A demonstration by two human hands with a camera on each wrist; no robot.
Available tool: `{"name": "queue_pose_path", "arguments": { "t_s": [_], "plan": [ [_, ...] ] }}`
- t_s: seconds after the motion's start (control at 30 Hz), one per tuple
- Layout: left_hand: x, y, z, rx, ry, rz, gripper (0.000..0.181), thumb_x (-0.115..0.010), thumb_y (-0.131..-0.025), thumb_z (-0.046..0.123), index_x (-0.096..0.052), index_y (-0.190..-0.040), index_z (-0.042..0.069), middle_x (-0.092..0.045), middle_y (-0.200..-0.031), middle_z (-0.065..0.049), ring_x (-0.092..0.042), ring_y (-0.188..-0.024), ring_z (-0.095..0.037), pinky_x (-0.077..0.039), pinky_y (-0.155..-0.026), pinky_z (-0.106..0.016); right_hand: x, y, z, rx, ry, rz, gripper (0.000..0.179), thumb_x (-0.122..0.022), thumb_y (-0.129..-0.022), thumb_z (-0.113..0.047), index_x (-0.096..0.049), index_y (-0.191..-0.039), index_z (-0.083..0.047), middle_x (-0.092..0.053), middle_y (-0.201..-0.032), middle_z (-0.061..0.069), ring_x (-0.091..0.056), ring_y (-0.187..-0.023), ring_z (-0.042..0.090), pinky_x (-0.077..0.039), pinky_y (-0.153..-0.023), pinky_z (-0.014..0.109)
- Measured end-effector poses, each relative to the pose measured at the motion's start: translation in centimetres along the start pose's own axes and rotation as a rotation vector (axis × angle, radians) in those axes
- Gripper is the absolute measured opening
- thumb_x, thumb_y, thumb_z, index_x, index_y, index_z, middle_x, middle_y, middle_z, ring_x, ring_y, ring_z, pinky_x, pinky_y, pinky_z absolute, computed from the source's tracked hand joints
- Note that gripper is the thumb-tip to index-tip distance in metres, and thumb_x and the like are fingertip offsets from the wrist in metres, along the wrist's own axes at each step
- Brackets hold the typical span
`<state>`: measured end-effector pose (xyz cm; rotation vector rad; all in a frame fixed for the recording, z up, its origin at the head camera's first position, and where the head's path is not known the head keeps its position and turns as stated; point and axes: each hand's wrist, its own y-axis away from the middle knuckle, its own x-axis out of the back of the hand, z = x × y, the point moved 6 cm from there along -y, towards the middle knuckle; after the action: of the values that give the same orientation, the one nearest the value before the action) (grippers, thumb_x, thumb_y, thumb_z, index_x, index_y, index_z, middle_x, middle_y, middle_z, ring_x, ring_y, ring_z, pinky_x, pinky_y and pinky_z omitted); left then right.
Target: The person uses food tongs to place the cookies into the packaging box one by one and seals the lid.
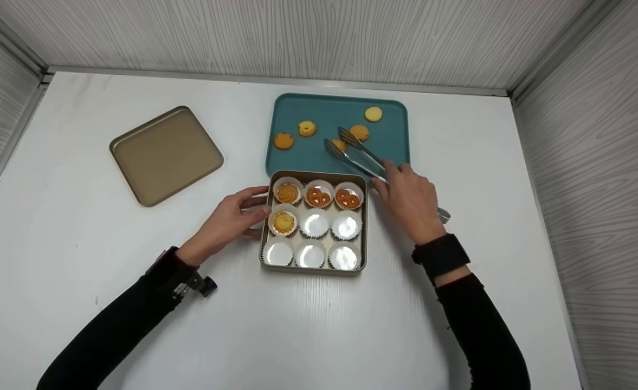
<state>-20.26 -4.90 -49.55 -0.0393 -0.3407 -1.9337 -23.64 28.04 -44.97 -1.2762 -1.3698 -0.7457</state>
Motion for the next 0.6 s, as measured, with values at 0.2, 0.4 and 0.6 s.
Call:
{"name": "queue_pose_path", "arguments": {
  "t_s": [0.2,0.4,0.6],
  "plan": [
    [-0.1,0.0,-0.1,0.009,0.027,-0.004,0.056,-0.067,-0.101,0.022,-0.05,-0.153,0.006,-0.059,-0.145,-0.019,-0.065,-0.123,-0.028,-0.062,-0.081,-0.035,0.2,-0.1,0.2,-0.007,-0.007,-0.024,0.047,-0.068,-0.102,-0.033,-0.062,-0.137,-0.001,-0.065,-0.089,0.022,-0.055,-0.06,0.032,-0.047,-0.048,0.05],
    [0.0,0.0,0.0,0.002,-0.002,0.0,0.056,-0.066,-0.101,0.023,-0.051,-0.152,0.006,-0.06,-0.145,-0.018,-0.065,-0.124,-0.028,-0.061,-0.083,-0.035,0.9,0.1,0.4,-0.014,-0.026,0.001,0.052,-0.068,-0.102,-0.035,-0.062,-0.138,0.001,-0.065,-0.089,0.022,-0.055,-0.061,0.032,-0.047,-0.049,0.049],
    [0.0,0.0,-0.1,0.021,0.023,-0.002,0.057,-0.067,-0.1,0.023,-0.05,-0.153,0.007,-0.059,-0.146,-0.018,-0.064,-0.125,-0.028,-0.062,-0.081,-0.034,2.4,0.5,0.1,-0.002,-0.047,0.053,0.052,-0.07,-0.101,-0.033,-0.063,-0.137,0.003,-0.064,-0.084,0.02,-0.057,-0.062,0.031,-0.045,-0.048,0.046]
  ]
}}
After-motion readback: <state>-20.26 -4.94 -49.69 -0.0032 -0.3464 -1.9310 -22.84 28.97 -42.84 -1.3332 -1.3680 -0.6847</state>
